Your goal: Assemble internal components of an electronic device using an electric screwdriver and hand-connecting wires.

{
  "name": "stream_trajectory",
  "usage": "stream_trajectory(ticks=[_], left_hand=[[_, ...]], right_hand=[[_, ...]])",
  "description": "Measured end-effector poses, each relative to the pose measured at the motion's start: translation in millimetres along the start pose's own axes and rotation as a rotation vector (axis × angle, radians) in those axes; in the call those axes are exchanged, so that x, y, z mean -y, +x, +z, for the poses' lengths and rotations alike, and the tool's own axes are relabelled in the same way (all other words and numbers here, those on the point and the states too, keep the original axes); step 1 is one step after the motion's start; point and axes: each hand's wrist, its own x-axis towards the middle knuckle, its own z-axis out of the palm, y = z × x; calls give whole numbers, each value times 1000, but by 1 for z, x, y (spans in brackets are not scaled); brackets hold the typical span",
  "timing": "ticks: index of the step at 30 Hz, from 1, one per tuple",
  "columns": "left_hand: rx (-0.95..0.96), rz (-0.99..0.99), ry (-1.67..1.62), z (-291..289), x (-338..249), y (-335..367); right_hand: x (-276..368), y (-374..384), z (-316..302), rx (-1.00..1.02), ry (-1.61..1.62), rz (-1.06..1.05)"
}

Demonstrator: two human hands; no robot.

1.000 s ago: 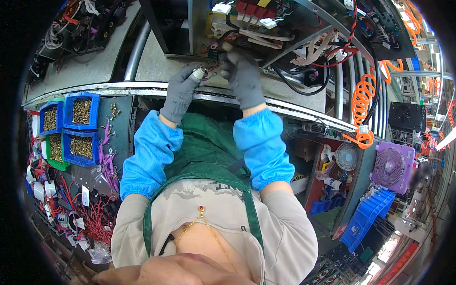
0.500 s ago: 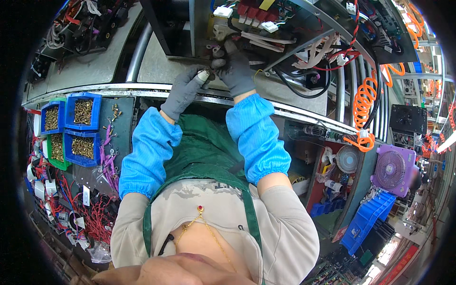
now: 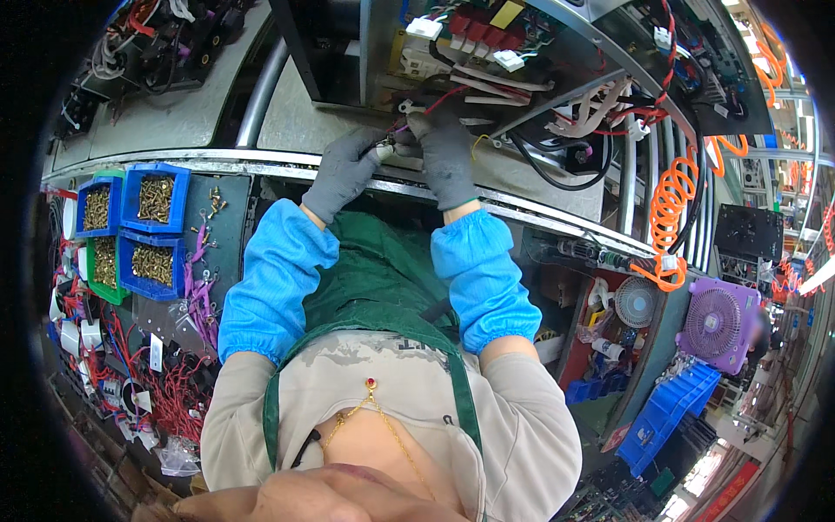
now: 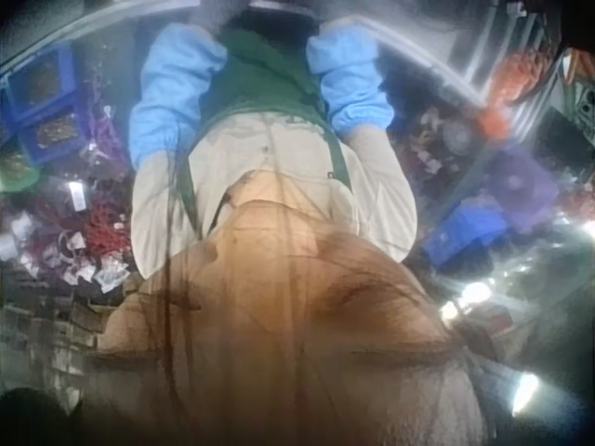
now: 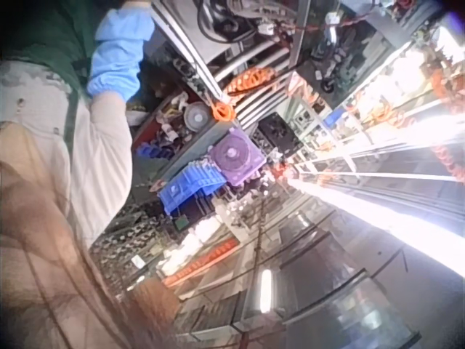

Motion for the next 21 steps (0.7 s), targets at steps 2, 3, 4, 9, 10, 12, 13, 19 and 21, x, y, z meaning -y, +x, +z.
stream_trajectory(ticks=[2,3,4,9,10,12,13,19,21], left_hand=[[-27,18,12,1,0,3],[-50,39,22,1,0,3],[-49,37,23,1,0,2],[-71,57,72,2,-6,2],[-72,57,71,3,-7,2],[-122,34,27,4,-8,3],[-124,34,27,4,-7,4],[-193,111,168,6,-8,6],[-85,110,239,3,-10,7]], right_hand=[[2,-1,6,-19,-68,-64],[2,-1,9,-43,-136,-130],[2,-4,12,-43,-135,-128],[-4,-3,7,-112,-435,-173],[-7,-3,6,-112,-435,-173],[-10,-3,5,-131,-442,-252],[-13,-2,4,-130,-443,-253],[-21,2,-5,-236,-774,-380],[-24,4,-9,-162,-612,-376]])
